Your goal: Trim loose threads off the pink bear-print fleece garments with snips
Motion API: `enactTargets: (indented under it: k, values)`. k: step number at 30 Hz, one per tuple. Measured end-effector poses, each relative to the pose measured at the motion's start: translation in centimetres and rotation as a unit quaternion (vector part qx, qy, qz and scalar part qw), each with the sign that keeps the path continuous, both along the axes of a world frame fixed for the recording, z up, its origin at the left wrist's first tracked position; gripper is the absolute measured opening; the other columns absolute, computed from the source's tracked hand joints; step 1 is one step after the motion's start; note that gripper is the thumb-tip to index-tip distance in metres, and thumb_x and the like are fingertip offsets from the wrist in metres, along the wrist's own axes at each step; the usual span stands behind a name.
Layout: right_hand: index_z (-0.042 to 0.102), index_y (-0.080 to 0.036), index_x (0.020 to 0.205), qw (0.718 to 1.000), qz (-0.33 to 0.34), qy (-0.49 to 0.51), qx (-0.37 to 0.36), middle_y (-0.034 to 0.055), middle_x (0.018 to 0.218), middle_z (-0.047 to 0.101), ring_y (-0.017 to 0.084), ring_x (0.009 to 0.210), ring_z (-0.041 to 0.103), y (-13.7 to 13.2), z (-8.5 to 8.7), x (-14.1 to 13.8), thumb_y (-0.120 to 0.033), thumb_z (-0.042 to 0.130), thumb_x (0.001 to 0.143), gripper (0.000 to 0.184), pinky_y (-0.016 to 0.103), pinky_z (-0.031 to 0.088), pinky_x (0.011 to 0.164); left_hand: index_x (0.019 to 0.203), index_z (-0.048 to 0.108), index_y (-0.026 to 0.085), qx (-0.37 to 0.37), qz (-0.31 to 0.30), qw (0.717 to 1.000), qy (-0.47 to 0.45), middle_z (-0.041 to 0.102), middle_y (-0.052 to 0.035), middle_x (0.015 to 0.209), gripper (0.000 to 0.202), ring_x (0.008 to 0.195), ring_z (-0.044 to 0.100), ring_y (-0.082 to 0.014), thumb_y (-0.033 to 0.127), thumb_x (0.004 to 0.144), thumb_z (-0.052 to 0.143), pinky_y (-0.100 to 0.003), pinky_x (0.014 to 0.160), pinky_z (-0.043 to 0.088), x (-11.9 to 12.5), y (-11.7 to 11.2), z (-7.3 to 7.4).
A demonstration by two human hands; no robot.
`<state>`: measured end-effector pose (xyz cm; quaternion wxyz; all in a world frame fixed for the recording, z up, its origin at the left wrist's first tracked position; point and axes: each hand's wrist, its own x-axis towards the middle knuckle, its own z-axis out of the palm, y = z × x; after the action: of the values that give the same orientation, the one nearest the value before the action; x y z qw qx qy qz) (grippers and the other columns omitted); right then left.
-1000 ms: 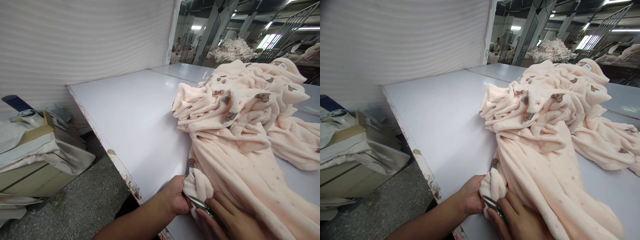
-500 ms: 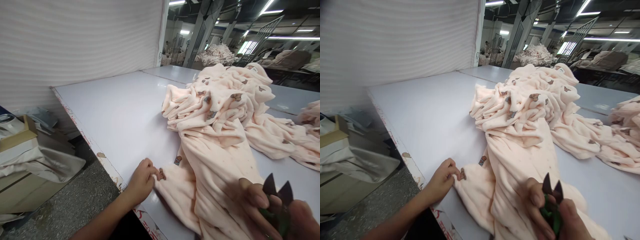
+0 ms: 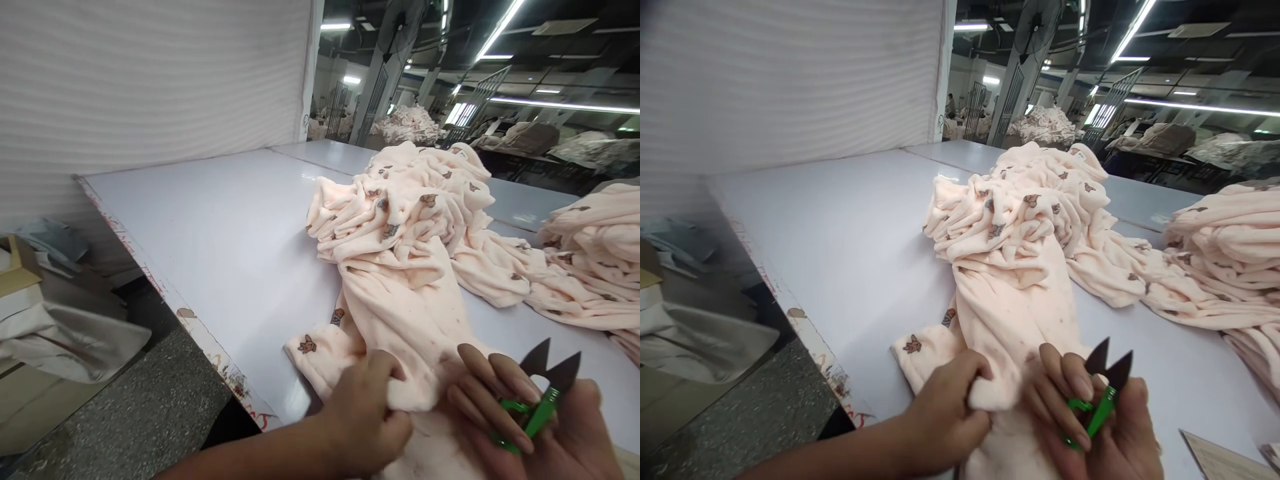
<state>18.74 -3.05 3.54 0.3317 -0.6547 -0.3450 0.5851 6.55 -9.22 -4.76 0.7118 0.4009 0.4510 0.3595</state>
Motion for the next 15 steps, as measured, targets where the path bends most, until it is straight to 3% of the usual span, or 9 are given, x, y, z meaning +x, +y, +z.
enactTargets:
  k: [1,2,5,7,9,11,13,15]
  values:
    - [0.027,-0.023,0.060,0.999,-0.026,0.032,-0.021,-0.0070,0.058,0.016,0.009,0.043,0.000,-0.3,-0.1,0.0,-0.056,0.020,0.088,0.044,0.024,0.021,0.037,0.090,0.048,0.016,-0.045,0.031,0.997,-0.054,0.050,-0.0028,0.081,0.026,0.072,0.045,-0.0157,0.010,0.065,0.048,-0.026,0.065,0.037,-0.8,-0.1,-0.4]
    - [0.034,-0.023,0.061,0.998,-0.010,0.045,-0.041,-0.0064,0.057,0.022,0.009,0.042,0.003,-0.6,-0.3,0.1,-0.056,0.024,0.088,0.043,0.024,0.025,0.039,0.087,0.047,0.016,-0.089,0.066,0.989,-0.101,0.047,-0.0008,0.078,0.023,0.070,0.042,-0.0136,0.010,0.065,0.046,-0.024,0.063,0.035,-1.8,-0.2,-0.8]
    - [0.050,-0.025,0.069,0.987,0.097,0.069,-0.104,-0.0040,0.049,0.032,0.009,0.039,0.017,-1.4,-1.2,0.6,-0.057,0.031,0.085,0.041,0.025,0.036,0.045,0.084,0.045,0.016,-0.166,0.138,0.961,-0.172,0.044,-0.0003,0.080,0.015,0.072,0.038,-0.0117,0.014,0.070,0.044,-0.022,0.064,0.032,-4.5,-0.4,-1.5]
    - [0.053,-0.026,0.074,0.976,0.154,0.090,-0.128,-0.0037,0.044,0.029,0.012,0.041,0.026,-1.8,-1.9,1.1,-0.059,0.030,0.084,0.041,0.029,0.042,0.051,0.082,0.043,0.017,-0.165,0.141,0.961,-0.169,0.043,-0.0004,0.080,0.013,0.072,0.038,-0.0120,0.014,0.069,0.043,-0.022,0.065,0.032,-5.4,-0.6,-1.4]
    - [0.051,-0.029,0.078,0.969,0.184,0.128,-0.107,-0.0037,0.043,0.028,0.014,0.041,0.030,-1.9,-2.4,1.6,-0.058,0.024,0.084,0.041,0.031,0.043,0.052,0.080,0.042,0.017,-0.113,0.117,0.982,-0.097,0.044,-0.0018,0.083,0.016,0.077,0.041,-0.0142,0.011,0.066,0.043,-0.025,0.069,0.034,-5.6,-0.6,-1.0]
    - [0.049,-0.029,0.080,0.964,0.200,0.152,-0.089,-0.0038,0.043,0.029,0.014,0.039,0.030,-1.9,-2.8,2.1,-0.056,0.020,0.085,0.040,0.032,0.044,0.052,0.085,0.046,0.017,-0.010,0.074,0.996,0.041,0.047,-0.0062,0.096,0.024,0.090,0.044,-0.0201,0.011,0.063,0.048,-0.031,0.079,0.035,-5.2,-0.3,-0.4]
    - [0.049,-0.029,0.078,0.964,0.211,0.146,-0.078,-0.0030,0.044,0.032,0.015,0.040,0.035,-1.7,-2.7,2.5,-0.055,0.023,0.085,0.038,0.034,0.046,0.054,0.102,0.048,0.017,0.098,0.018,0.982,0.158,0.048,-0.0112,0.108,0.038,0.100,0.042,-0.0272,0.015,0.064,0.056,-0.039,0.087,0.032,-4.4,0.3,0.1]
    - [0.051,-0.029,0.073,0.964,0.227,0.108,-0.083,-0.0017,0.046,0.037,0.017,0.045,0.044,-1.6,-2.5,2.8,-0.054,0.031,0.083,0.033,0.034,0.048,0.058,0.108,0.048,0.016,0.129,-0.014,0.976,0.175,0.053,-0.0111,0.101,0.037,0.093,0.046,-0.0267,0.020,0.072,0.054,-0.039,0.082,0.035,-3.5,1.0,0.4]
